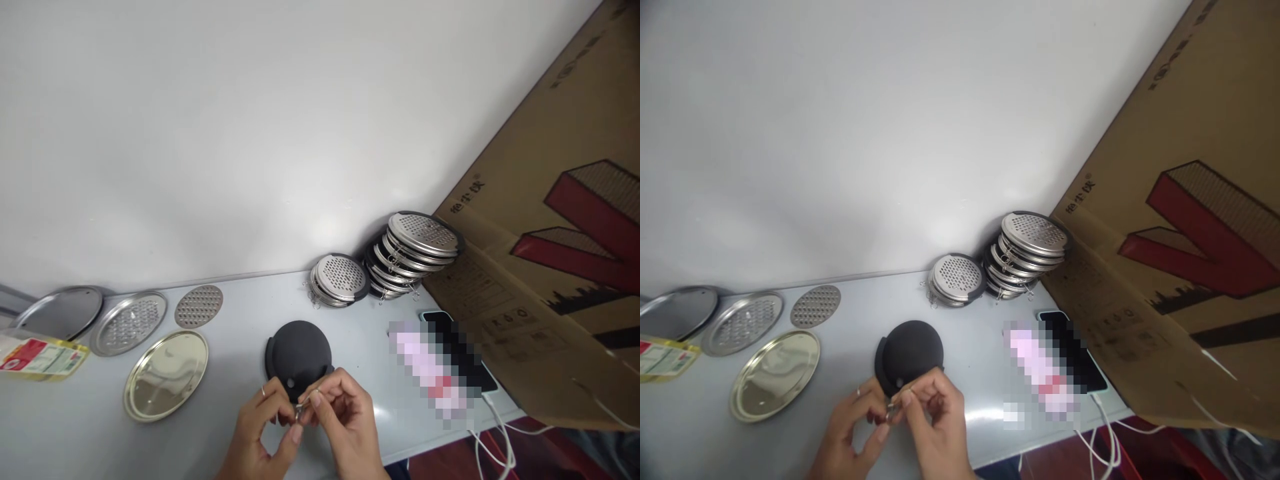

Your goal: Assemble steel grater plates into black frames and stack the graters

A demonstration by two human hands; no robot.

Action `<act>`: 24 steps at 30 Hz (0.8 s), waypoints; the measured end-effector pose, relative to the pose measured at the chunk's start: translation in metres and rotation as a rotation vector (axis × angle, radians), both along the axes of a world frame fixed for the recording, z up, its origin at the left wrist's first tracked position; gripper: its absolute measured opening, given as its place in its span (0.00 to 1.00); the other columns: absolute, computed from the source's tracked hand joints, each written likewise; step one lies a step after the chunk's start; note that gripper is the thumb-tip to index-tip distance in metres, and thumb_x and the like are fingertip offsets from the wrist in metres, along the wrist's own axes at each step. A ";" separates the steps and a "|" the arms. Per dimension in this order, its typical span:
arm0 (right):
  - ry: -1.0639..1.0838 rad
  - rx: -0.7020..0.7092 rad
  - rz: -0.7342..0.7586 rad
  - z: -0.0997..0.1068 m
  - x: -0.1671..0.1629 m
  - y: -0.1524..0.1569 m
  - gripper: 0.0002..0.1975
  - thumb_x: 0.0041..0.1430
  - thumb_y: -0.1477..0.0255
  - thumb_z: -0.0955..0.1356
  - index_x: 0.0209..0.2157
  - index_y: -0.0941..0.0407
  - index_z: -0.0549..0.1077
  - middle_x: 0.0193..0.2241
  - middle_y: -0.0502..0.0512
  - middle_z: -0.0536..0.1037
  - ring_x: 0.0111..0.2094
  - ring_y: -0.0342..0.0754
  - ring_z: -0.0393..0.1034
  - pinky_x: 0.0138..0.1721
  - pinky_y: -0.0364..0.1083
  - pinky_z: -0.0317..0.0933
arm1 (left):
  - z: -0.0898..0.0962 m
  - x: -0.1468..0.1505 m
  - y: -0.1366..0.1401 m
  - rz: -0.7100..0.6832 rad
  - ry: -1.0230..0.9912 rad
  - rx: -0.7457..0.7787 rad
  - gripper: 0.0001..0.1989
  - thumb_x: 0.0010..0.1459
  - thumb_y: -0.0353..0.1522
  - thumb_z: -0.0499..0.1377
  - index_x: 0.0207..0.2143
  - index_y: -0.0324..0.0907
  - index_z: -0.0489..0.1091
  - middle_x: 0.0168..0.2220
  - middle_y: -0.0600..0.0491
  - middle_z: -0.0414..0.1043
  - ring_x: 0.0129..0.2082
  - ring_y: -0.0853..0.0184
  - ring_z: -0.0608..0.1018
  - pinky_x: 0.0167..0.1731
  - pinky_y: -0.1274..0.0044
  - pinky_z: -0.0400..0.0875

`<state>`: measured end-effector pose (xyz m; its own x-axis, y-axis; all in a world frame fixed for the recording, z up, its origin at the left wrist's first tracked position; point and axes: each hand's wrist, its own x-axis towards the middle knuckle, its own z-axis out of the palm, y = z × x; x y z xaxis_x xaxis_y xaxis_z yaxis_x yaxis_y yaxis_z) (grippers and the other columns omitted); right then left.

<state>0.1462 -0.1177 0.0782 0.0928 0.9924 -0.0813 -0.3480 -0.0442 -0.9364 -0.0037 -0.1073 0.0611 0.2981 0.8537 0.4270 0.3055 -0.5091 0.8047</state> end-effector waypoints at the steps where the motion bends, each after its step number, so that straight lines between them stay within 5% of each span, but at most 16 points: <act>1: -0.010 -0.003 -0.003 0.001 -0.001 -0.001 0.13 0.59 0.63 0.73 0.27 0.57 0.73 0.25 0.54 0.80 0.23 0.43 0.72 0.26 0.41 0.65 | 0.000 0.000 0.000 0.006 0.007 -0.015 0.09 0.61 0.30 0.55 0.27 0.44 0.61 0.24 0.57 0.63 0.24 0.71 0.68 0.24 0.80 0.63; 11: 0.014 -0.017 -0.014 0.000 0.002 -0.002 0.14 0.61 0.61 0.71 0.29 0.57 0.72 0.23 0.53 0.79 0.21 0.43 0.71 0.26 0.42 0.65 | 0.002 -0.002 -0.003 -0.036 -0.013 0.066 0.06 0.61 0.28 0.55 0.33 0.45 0.71 0.27 0.55 0.63 0.26 0.70 0.70 0.27 0.79 0.68; 17: 0.014 0.004 0.000 0.000 0.002 -0.002 0.13 0.63 0.63 0.70 0.30 0.56 0.70 0.25 0.54 0.80 0.22 0.43 0.72 0.27 0.41 0.64 | 0.001 0.001 -0.002 -0.049 -0.048 0.010 0.07 0.60 0.27 0.54 0.33 0.44 0.70 0.28 0.54 0.69 0.27 0.70 0.74 0.28 0.79 0.71; 24: -0.027 0.058 0.037 -0.008 0.004 -0.003 0.11 0.65 0.64 0.68 0.31 0.56 0.70 0.26 0.53 0.80 0.23 0.43 0.73 0.28 0.42 0.65 | 0.003 -0.003 0.000 -0.084 0.028 0.137 0.11 0.56 0.21 0.55 0.36 0.44 0.70 0.28 0.54 0.76 0.27 0.72 0.79 0.29 0.83 0.73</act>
